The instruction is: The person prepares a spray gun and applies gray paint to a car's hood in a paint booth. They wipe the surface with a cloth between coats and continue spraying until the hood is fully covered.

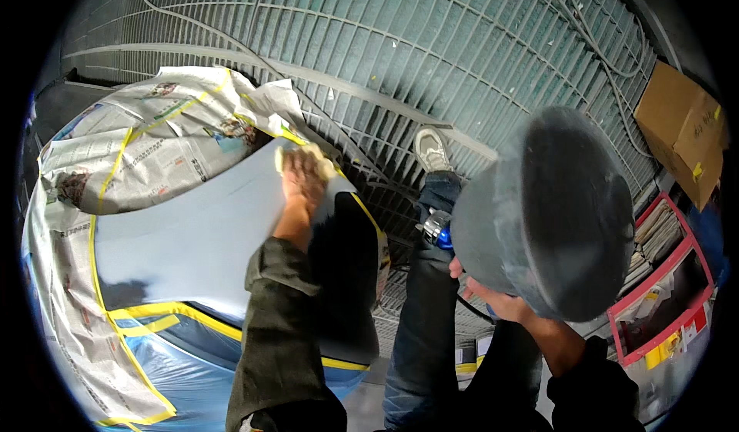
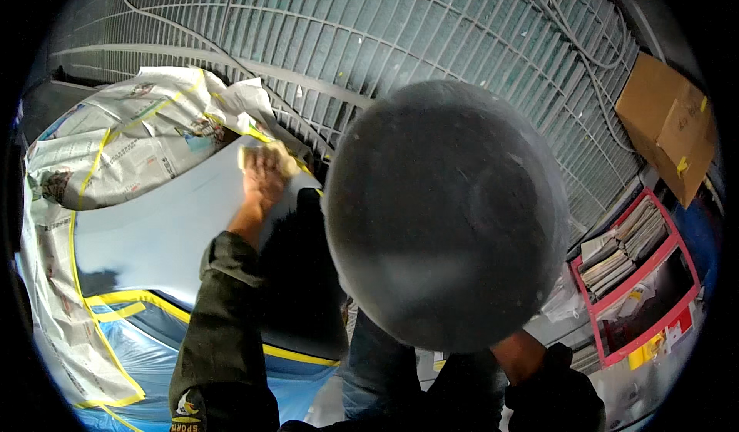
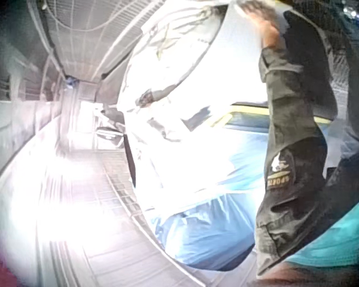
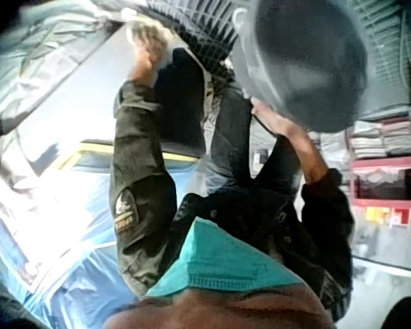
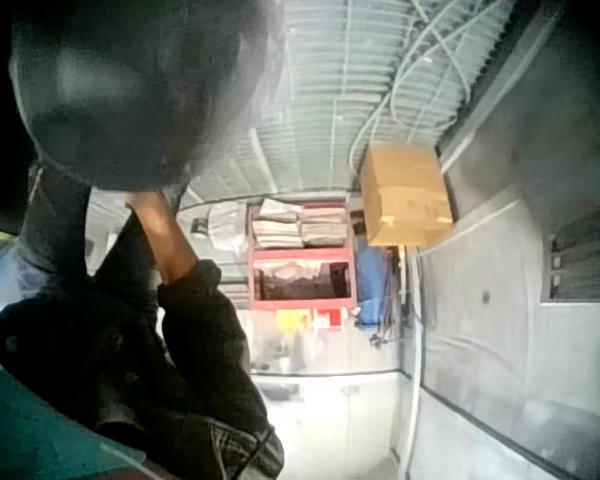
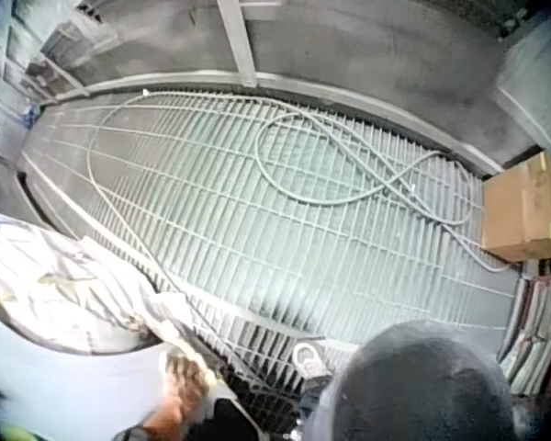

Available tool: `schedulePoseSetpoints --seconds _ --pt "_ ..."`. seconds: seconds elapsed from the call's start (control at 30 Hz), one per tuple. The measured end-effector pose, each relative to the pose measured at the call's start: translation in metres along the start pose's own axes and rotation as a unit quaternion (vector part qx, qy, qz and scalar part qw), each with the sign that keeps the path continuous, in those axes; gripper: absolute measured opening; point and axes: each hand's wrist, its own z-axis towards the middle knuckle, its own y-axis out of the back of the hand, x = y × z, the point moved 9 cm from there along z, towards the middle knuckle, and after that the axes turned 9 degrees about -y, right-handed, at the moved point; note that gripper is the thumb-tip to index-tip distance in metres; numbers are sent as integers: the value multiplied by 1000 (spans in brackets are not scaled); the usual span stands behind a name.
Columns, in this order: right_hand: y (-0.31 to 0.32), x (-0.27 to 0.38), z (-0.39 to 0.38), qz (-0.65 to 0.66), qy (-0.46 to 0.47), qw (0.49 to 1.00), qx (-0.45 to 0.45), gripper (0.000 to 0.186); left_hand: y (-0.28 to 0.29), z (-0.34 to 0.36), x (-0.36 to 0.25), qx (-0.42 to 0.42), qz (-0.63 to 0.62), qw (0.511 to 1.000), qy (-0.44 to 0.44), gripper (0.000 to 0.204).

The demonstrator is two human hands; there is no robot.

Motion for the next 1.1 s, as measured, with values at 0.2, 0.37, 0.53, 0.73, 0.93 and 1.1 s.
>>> schedulePoseSetpoints --seconds 0.2,0.37,0.53,0.73,0.93,1.1 --pt "0 -38 -37 27 -12 999 38 25 -57 -90 -140 -18 24 998 -58 61" --pt "-2 -18 -76 5 57 997 53 24 0 -178 -104 -96 105 990 10 56" --pt "-10 -44 -126 2 55 992 110 24 11 -264 -121 -157 69 982 84 55" --pt "-8 -136 -166 -18 -1 979 205 30 -142 -333 -341 -95 61 984 -137 58" --pt "-13 -213 -178 73 -41 981 175 36 -58 -260 -224 -99 99 990 30 51" --pt "-8 -279 -189 84 -34 985 144 22 -39 -211 -184 -205 85 969 110 48"
